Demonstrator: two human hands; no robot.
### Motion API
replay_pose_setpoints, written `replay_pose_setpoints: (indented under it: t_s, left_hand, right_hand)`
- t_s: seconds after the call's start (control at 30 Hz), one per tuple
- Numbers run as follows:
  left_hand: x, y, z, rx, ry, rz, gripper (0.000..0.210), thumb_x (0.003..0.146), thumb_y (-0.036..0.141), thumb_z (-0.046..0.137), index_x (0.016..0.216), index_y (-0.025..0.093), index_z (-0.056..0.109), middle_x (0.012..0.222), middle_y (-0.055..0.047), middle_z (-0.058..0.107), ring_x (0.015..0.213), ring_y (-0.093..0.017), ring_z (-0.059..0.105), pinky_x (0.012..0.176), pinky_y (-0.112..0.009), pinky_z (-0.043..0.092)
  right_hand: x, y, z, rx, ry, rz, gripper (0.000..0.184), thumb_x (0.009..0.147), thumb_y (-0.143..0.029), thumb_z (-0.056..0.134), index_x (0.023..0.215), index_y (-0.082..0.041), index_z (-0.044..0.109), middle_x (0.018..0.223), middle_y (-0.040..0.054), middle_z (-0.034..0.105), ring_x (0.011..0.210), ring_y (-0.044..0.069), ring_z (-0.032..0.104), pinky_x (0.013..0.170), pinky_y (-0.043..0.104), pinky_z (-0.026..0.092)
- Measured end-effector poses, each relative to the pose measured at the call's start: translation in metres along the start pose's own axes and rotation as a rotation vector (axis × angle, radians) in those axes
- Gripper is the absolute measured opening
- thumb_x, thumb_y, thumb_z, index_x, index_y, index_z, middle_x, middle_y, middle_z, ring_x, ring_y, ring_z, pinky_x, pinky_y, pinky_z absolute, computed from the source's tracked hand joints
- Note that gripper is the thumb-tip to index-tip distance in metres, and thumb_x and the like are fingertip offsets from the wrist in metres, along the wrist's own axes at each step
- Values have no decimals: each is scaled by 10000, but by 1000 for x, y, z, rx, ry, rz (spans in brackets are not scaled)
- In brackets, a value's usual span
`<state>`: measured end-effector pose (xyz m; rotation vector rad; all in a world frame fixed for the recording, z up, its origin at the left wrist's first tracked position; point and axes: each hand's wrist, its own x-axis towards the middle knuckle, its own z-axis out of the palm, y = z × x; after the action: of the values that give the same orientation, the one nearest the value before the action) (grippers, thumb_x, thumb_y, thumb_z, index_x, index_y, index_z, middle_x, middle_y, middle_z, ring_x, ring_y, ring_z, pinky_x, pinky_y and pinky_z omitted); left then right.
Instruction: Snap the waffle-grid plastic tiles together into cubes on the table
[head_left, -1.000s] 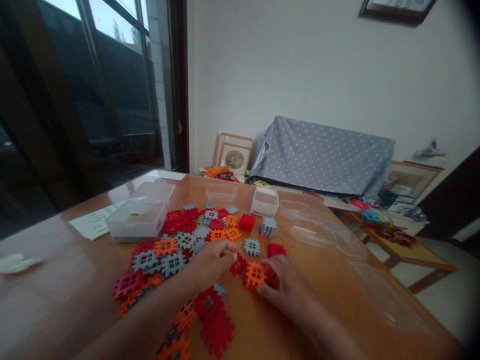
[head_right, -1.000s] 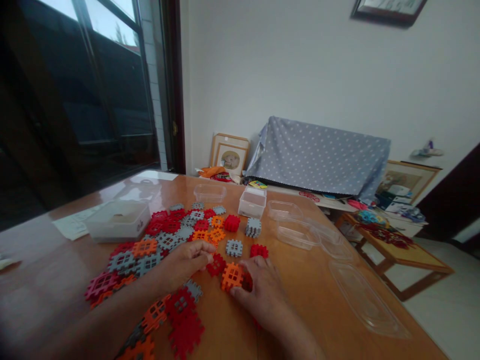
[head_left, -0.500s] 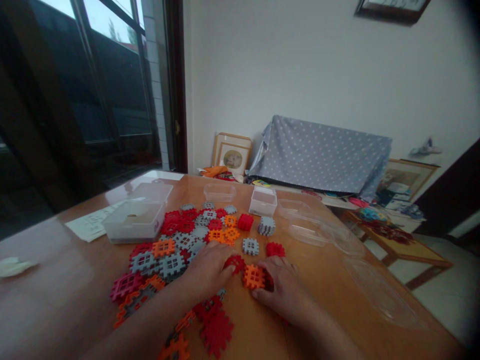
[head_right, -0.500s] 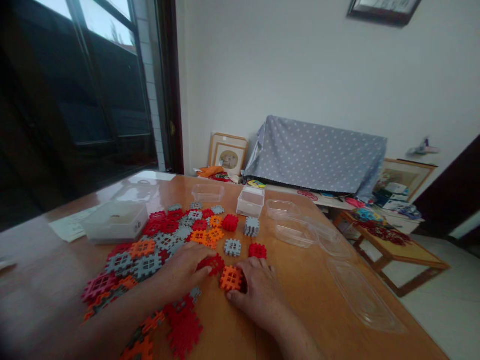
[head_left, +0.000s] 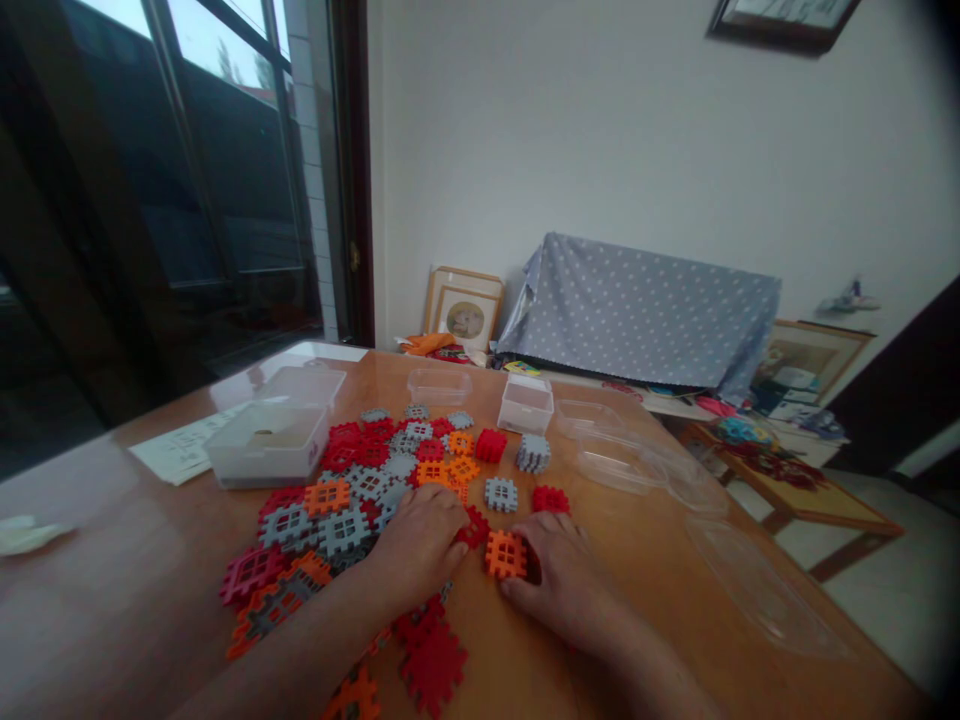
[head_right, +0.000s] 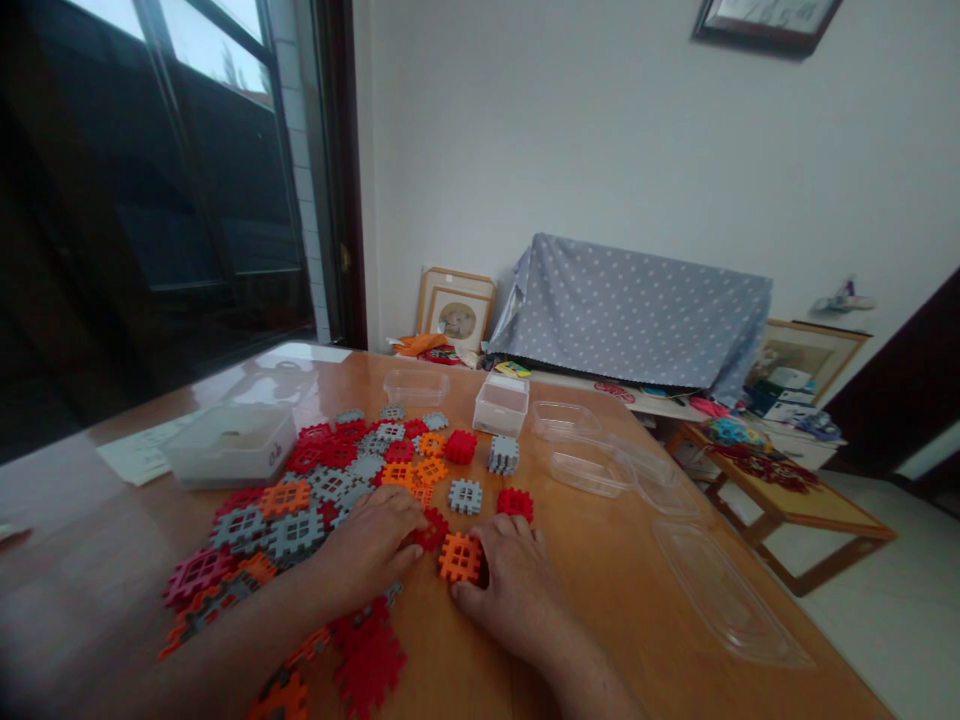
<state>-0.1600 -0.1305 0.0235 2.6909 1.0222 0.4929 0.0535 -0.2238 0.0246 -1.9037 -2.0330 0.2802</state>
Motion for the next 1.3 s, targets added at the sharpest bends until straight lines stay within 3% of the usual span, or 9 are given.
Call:
replay_pose_setpoints:
  t_s: [0.33,0.57,0.7,0.87,1.0,1.07,1.17,1.3]
  left_hand:
    - [0,3,-2,54,6,-26,67,810,274,637,820,210,655,995,-79,618,1086,-298,503,912,-423,374]
    - [-1,2,1,68,9,-36,124,794,317,671,843,213,624,1031,-66,618,1111,-294,495,938,-414,379]
    - [-1,1,3,57,19,-52,270,774,320,685,1021,229,623,1124,-70,620,1160,-301,485,983,-428,370]
    - [-1,0,2,27,-14,-9,373,775,293,666,1145,263,625,1175,-73,640,1212,-319,474,1032,-466,329]
    - [-1,0,-2,-1,-27,-3,361,792,253,624,1151,280,648,1131,-64,669,1189,-316,498,1043,-483,313]
    - [-1,0,-5,-23,-14,-7,344,802,230,600,1136,280,661,1115,-61,672,1169,-306,513,1038,-472,326]
    - [1,-1,-10,-68,23,-33,330,819,228,580,1133,265,674,1102,-67,674,1135,-292,537,1016,-446,363]
    - [3,-5,-14,-149,89,-74,311,851,269,570,1137,232,686,1108,-84,681,1124,-285,560,995,-417,404]
  right_hand:
    - [3,-4,3,-55,32,-18,407,766,-351,688,1149,-216,668,1074,91,637,1031,294,521,945,411,388]
    - [1,-3,0,-52,-2,-7,588,779,-421,689,1316,-195,609,1182,121,614,1098,311,503,1000,423,382]
    - [-3,7,-7,-2,3,4,699,780,-486,697,1402,-211,537,1216,119,608,1126,308,522,996,420,398]
    - [-7,32,-23,47,74,153,275,870,-297,541,1100,-228,674,994,66,680,908,225,621,789,324,446]
    - [-11,42,-31,17,57,263,155,855,-281,530,910,-233,666,872,44,679,775,204,629,674,303,410]
    - [-13,41,-31,-1,22,294,193,849,-395,585,917,-234,666,906,56,684,790,224,637,669,316,409]
    - [-15,35,-25,-41,-29,312,402,762,-558,687,1001,-235,666,995,82,683,863,272,644,700,347,426]
    - [-12,29,-18,-113,-35,317,425,746,-528,711,1030,-217,654,1062,109,670,945,301,635,750,368,435]
